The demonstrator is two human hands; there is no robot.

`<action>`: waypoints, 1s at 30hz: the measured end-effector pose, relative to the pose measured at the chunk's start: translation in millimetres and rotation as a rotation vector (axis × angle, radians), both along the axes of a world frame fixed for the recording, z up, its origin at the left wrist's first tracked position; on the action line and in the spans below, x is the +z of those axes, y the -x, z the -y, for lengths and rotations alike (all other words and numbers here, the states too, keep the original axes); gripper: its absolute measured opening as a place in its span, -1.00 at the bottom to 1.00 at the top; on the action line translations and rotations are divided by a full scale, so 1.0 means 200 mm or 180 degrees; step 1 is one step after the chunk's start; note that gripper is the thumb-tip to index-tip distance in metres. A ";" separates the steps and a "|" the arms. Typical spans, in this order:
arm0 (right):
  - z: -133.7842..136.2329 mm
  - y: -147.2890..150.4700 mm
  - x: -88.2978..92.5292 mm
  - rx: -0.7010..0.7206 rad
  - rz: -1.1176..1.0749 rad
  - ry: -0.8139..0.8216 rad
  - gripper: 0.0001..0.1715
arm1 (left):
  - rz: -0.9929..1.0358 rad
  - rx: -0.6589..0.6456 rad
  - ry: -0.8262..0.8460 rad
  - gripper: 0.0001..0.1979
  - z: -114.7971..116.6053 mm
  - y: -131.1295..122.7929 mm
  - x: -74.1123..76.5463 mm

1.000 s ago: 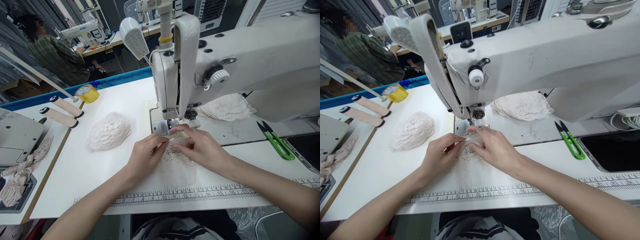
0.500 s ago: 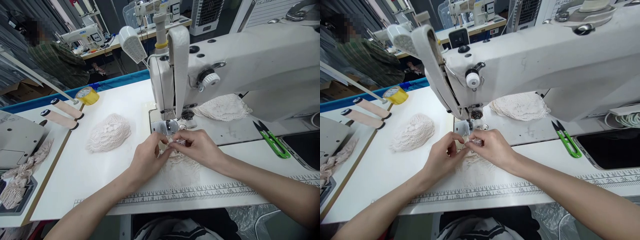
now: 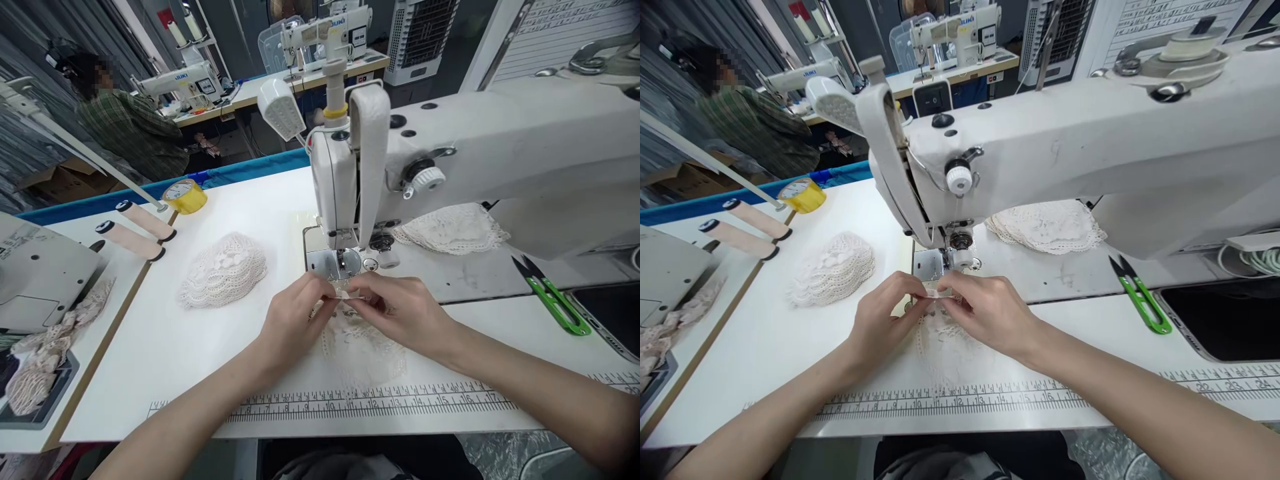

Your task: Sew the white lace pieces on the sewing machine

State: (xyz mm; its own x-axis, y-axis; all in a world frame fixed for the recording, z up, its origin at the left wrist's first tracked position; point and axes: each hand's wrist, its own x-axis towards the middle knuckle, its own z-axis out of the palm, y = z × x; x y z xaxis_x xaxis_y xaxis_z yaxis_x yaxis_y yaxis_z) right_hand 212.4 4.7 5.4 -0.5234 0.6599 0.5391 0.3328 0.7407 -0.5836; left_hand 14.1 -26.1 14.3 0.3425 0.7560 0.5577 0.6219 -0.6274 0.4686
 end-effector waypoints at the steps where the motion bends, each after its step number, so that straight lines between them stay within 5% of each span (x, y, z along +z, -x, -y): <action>1: 0.00 0.00 0.00 -0.0017 0.0037 -0.0060 -0.87 | -0.0110 -0.0036 -0.0258 -0.90 0.00 0.00 -0.01; 20: 0.01 -0.01 0.00 0.0070 0.0150 -0.0742 -0.77 | -0.0794 0.0013 -0.1222 -0.87 -0.01 0.01 0.02; 25: 0.00 -0.03 0.03 -0.0061 0.0026 -0.1634 -0.84 | -0.0677 -0.0047 -0.1048 -0.88 0.00 0.01 0.02; 30: 0.01 -0.06 0.06 0.0296 0.0308 -0.2423 -0.79 | -0.0390 -0.0076 -0.0630 -0.77 0.00 0.00 0.01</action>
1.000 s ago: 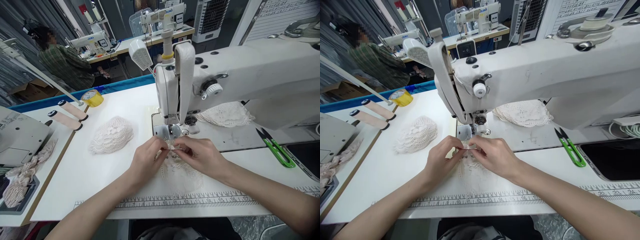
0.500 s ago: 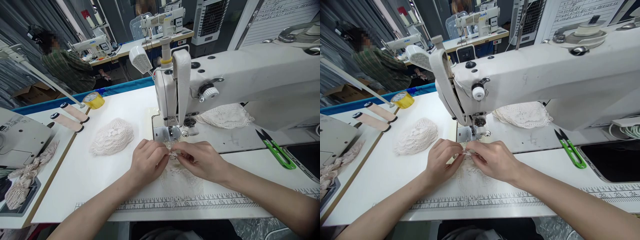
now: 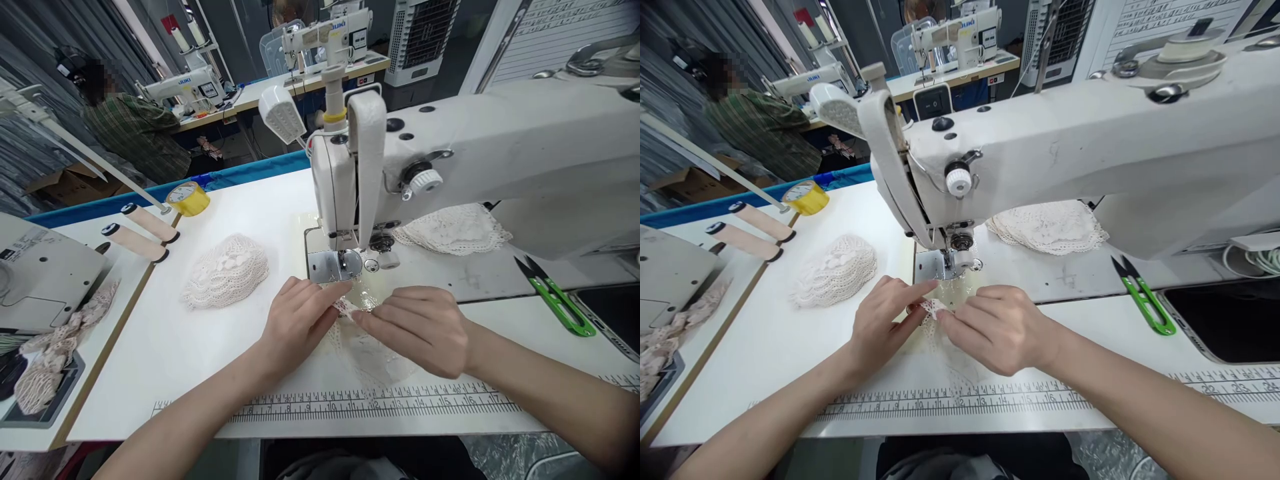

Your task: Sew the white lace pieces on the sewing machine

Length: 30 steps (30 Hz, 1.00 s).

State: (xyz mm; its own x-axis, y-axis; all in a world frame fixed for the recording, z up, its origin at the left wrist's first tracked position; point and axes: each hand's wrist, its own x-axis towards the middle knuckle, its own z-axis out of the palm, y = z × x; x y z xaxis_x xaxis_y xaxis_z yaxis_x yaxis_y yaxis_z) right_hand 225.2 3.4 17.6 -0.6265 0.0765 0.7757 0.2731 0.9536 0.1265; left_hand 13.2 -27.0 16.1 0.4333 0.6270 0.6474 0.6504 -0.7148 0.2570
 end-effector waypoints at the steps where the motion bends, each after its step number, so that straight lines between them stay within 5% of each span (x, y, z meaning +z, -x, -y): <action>1: 0.00 -0.01 0.00 0.0053 0.0039 -0.0061 -0.78 | 0.0046 -0.0032 0.0019 -0.77 0.00 0.00 0.00; 5: 0.02 -0.03 0.07 0.0172 0.0135 0.0465 -0.78 | 0.0577 -0.0197 0.0903 -0.89 0.02 -0.01 0.04; 9: 0.04 -0.08 0.21 0.0583 0.0601 0.3078 -0.84 | 0.0957 -0.0768 0.3457 -0.93 0.08 -0.03 0.16; 11: 0.04 -0.09 0.25 0.0678 0.0920 0.4238 -0.79 | 0.0958 -0.0915 0.4106 -0.90 0.09 -0.04 0.18; 14: 0.00 -0.07 0.21 0.0167 0.0782 0.4450 -0.78 | 0.0905 -0.0482 0.3546 -0.92 0.07 -0.06 0.12; 20: -0.11 0.02 -0.01 -0.0911 0.0619 0.2968 -0.84 | -0.0334 0.0498 0.1240 -0.93 -0.03 -0.06 -0.07; 26: -0.15 0.04 -0.08 -0.1266 0.0814 0.2233 -0.83 | -0.1038 0.0348 -0.0235 -0.84 0.01 -0.07 -0.07; 30: -0.14 0.03 -0.07 -0.1445 0.1131 0.1432 -0.74 | -0.1409 0.0432 -0.0303 -0.77 0.07 -0.09 -0.06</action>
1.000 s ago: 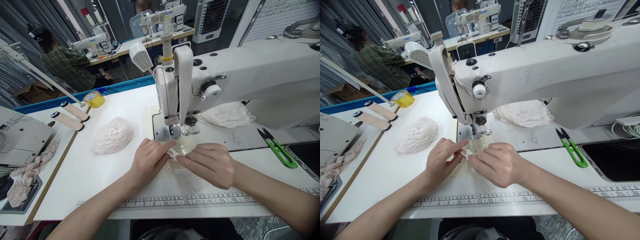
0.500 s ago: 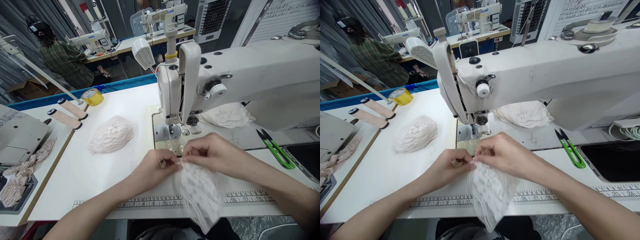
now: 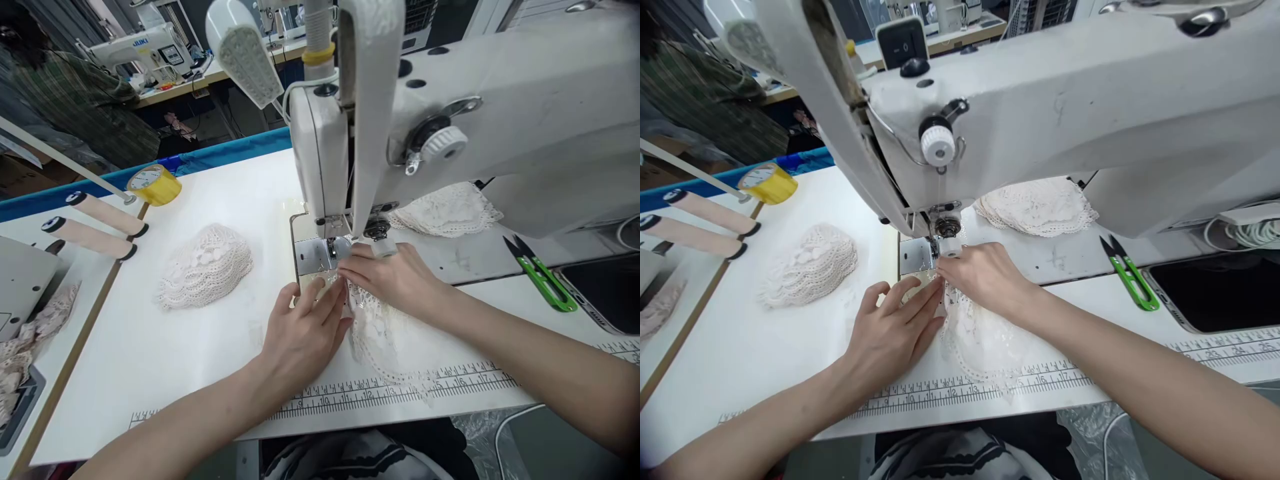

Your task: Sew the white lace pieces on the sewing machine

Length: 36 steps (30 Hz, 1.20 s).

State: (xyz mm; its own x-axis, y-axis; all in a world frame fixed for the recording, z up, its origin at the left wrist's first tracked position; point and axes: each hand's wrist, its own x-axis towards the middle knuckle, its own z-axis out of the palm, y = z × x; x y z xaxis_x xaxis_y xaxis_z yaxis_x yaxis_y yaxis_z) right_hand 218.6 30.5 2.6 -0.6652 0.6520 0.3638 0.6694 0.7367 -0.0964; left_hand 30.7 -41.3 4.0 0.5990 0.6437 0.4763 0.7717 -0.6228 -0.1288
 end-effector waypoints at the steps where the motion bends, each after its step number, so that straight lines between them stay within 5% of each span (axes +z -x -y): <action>1: 0.01 0.00 0.00 0.0051 0.0085 -0.0258 -0.71 | -0.0012 0.0024 0.0061 -0.75 0.01 0.00 0.00; 5: 0.07 -0.01 0.02 0.0207 -0.0002 -0.0807 -0.67 | 0.0074 0.0036 0.0159 -0.74 -0.01 0.01 0.00; 16: 0.03 0.00 0.00 -0.0369 0.0569 -0.0578 -0.62 | -0.0015 0.0200 0.0176 -0.70 -0.07 0.03 0.00; 36: 0.01 0.00 0.02 -0.0617 0.0716 -0.0438 -0.61 | -0.0080 0.0327 0.0037 -0.72 -0.08 0.01 -0.01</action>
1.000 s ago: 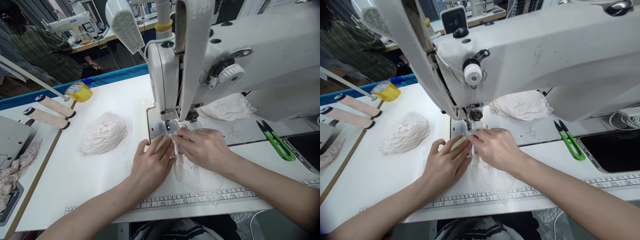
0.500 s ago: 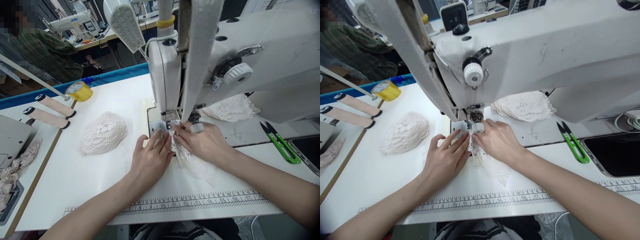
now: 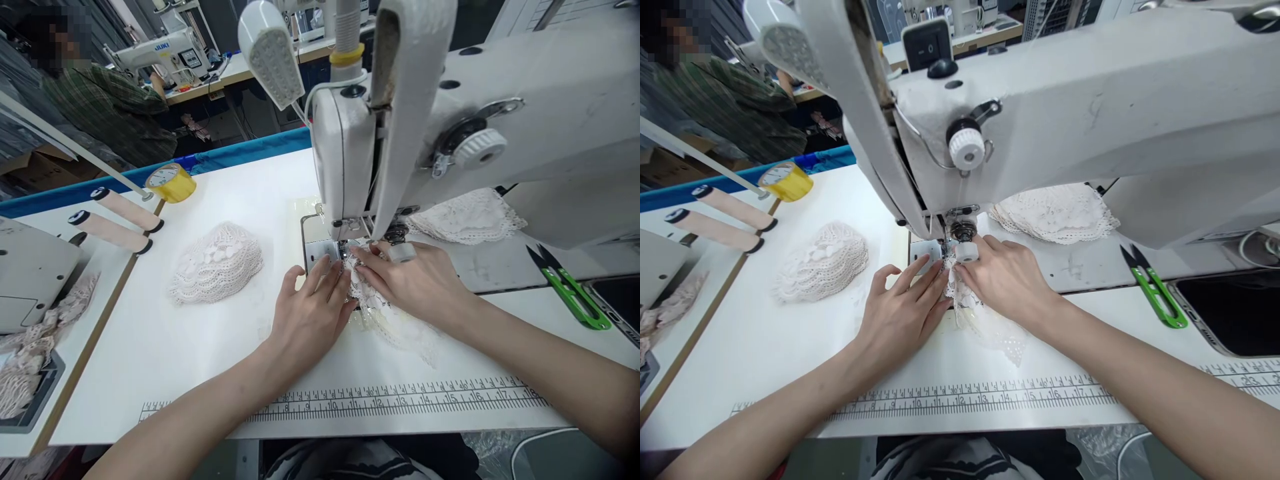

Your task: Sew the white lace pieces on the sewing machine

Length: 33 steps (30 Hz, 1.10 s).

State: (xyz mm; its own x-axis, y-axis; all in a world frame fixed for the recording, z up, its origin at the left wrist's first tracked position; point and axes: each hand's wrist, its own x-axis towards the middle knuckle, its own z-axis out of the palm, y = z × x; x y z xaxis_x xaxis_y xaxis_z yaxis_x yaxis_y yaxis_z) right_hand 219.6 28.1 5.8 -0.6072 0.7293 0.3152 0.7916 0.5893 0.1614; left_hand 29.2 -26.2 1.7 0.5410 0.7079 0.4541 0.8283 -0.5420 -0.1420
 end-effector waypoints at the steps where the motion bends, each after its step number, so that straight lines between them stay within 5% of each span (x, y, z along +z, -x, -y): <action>1: 0.00 0.00 0.00 -0.0007 0.0013 0.0011 -0.60 | -0.0004 0.0005 0.0010 -0.71 0.00 0.00 0.00; 21: -0.04 -0.02 -0.03 -0.0175 0.0109 -0.0217 -0.57 | 0.0084 0.0096 0.0182 -0.67 -0.05 0.03 -0.02; 25: -0.03 -0.04 0.00 0.0148 -0.0155 -0.0270 -0.64 | 0.0076 0.0112 0.0155 -0.67 -0.06 0.03 -0.02; 29: 0.01 -0.06 0.04 0.0675 -0.0576 0.0148 -0.63 | 0.0065 0.0095 0.0109 -0.67 -0.06 0.03 -0.03; 33: 0.04 -0.05 0.04 0.0571 -0.0590 0.0680 -0.70 | 0.0123 0.0028 0.0179 -0.71 -0.05 0.03 -0.02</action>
State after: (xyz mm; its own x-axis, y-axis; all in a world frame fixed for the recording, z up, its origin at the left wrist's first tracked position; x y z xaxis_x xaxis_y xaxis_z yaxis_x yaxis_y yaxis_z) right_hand 229.7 20.1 13.6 -0.6785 0.6776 0.2837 0.6766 0.7269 -0.1178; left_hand 23.3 -15.4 -1.3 0.5174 0.7375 0.4340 0.8374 -0.5408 -0.0794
